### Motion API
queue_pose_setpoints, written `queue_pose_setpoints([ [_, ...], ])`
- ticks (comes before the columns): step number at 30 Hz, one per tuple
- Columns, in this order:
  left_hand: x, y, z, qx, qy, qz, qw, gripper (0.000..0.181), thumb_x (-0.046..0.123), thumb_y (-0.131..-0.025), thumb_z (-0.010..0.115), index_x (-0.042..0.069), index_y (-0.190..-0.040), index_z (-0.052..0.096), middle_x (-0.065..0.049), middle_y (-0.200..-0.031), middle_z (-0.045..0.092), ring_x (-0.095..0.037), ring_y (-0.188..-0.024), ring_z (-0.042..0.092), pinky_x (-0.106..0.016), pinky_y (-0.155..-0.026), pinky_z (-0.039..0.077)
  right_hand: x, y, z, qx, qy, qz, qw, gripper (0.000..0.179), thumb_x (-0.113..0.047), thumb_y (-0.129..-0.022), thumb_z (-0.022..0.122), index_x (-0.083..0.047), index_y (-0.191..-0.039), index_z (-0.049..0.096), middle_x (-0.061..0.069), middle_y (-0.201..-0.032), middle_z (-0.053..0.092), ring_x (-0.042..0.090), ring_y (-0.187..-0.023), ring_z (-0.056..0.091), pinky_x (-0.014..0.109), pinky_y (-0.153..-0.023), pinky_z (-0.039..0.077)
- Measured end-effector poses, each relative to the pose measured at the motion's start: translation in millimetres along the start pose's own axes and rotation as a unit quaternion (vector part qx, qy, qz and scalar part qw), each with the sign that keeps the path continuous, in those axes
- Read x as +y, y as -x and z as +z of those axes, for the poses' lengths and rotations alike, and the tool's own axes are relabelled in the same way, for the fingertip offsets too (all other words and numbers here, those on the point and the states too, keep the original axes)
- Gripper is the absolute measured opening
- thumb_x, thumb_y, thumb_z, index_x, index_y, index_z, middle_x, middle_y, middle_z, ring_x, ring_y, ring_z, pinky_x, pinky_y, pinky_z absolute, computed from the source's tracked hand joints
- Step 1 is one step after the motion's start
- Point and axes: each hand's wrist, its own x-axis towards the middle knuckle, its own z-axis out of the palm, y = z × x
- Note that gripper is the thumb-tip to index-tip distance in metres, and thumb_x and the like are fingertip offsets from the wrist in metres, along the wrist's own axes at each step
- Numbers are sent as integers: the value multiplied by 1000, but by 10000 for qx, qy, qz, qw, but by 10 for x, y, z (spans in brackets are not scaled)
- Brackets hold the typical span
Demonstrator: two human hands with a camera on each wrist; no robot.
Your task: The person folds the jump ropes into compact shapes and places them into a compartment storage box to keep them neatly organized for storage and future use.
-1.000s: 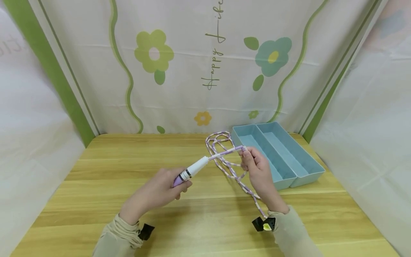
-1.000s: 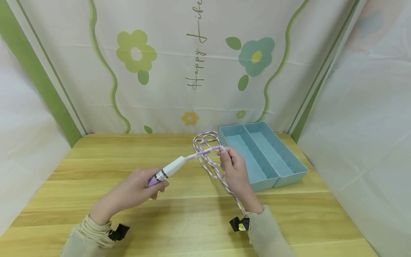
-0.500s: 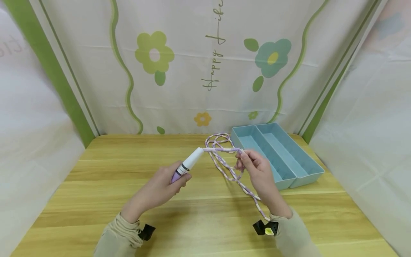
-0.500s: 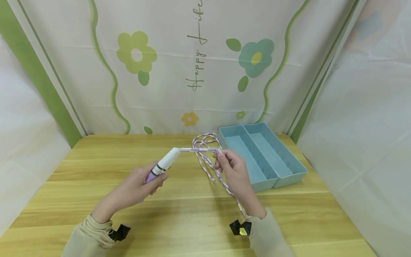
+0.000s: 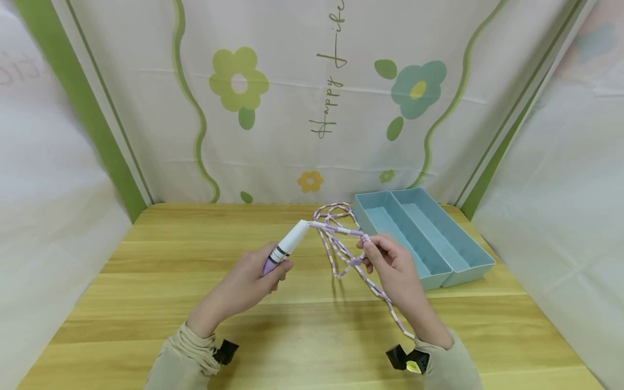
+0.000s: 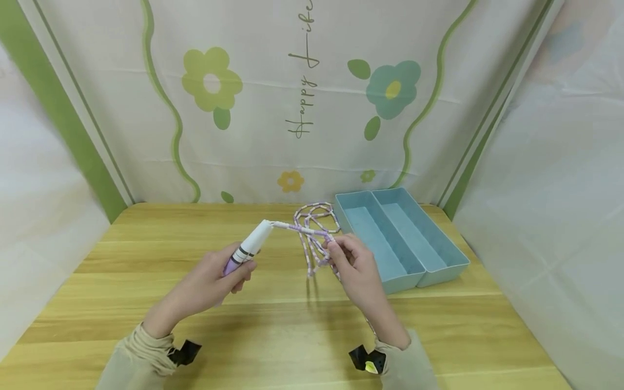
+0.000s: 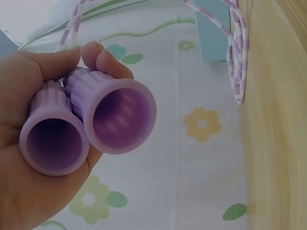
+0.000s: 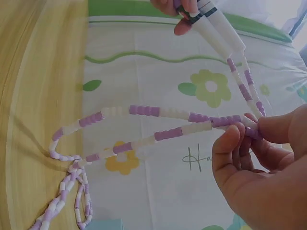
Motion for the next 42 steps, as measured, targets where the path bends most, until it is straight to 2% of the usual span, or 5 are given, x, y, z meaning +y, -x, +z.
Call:
queue_pose_setpoints([
  [10, -5, -27, 93, 11, 85, 103, 9999, 9, 21, -102, 56, 12, -99, 57, 4, -77, 59, -11, -60, 57, -29, -50, 50, -155, -42, 139, -408, -966, 379, 9938, 28, -16, -101, 58, 12, -105, 62, 24, -90, 64, 26, -77, 64, 38, -70, 57],
  [20, 9, -78, 226, 342, -27, 369, 9987, 18, 25, -101, 58, 11, -111, 63, 5, -87, 64, -11, -69, 57, -30, -58, 51, -364, -47, 277, -987, -2100, 832, 9691, 29, -17, -101, 58, 10, -113, 58, 29, -104, 57, 27, -83, 62, 41, -77, 56],
  [24, 19, -89, 258, 365, 110, 504, 9980, 25, 26, -101, 58, 9, -119, 63, 2, -101, 67, -13, -75, 58, -31, -63, 51, -385, -59, 323, -1003, -2426, 865, 9610, 29, -15, -102, 56, 11, -115, 57, 27, -108, 56, 25, -84, 62, 41, -80, 55],
  [33, 22, -93, 306, 276, 456, 321, 9981, 33, 30, -102, 56, 8, -127, 58, -1, -94, 65, -15, -73, 59, -31, -61, 52, -292, -81, 444, -1013, -3035, 854, 9436, 22, -11, -103, 53, 9, -110, 58, 18, -100, 59, 23, -85, 65, 40, -83, 54],
  [42, -13, -97, 331, 273, 582, 129, 9978, 38, 33, -101, 56, 10, -131, 56, 2, -92, 64, -17, -71, 59, -32, -58, 51, -260, -83, 502, -887, -3097, 969, 9417, 30, -12, -104, 52, 16, -116, 51, 18, -102, 59, 23, -87, 67, 38, -85, 54],
])
